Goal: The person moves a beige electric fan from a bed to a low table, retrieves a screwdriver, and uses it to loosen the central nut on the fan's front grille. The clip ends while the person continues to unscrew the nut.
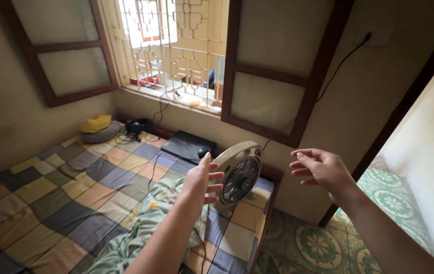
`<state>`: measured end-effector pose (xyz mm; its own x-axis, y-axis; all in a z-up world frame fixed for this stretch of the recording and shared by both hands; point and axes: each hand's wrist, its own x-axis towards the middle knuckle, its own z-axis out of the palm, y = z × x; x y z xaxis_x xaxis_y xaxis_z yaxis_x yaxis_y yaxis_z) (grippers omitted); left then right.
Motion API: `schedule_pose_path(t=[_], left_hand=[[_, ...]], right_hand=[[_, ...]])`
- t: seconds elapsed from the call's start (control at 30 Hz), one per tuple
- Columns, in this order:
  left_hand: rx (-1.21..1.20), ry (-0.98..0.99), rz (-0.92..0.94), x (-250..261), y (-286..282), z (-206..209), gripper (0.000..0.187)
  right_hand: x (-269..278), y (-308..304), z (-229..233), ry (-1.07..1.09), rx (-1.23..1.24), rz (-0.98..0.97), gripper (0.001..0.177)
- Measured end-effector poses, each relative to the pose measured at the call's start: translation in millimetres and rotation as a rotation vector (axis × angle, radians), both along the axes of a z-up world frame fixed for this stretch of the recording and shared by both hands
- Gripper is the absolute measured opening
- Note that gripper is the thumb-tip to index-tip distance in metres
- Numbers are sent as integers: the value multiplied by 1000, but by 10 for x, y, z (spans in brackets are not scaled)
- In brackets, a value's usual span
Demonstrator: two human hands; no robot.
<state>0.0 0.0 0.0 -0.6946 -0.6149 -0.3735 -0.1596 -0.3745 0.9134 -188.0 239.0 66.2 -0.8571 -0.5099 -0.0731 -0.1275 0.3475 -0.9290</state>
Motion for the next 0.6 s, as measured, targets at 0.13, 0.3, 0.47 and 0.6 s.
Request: schedule_pose_path(t=[0.13, 0.3, 0.47, 0.6], left_hand=[[-47, 10, 79, -217, -89, -1, 55], [-104, -42, 133, -444, -126, -46, 51], [-177, -97, 232, -688, -23, -159, 53], [-450, -252, 347, -948, 18, -127, 62]], right_hand=[[-240, 21, 17, 122, -43, -54, 34], [-389, 38, -58, 144, -7, -56, 36], [-664, -9, -204, 220, 166, -39, 54], [-1176, -35, -317, 350, 203, -12, 73]])
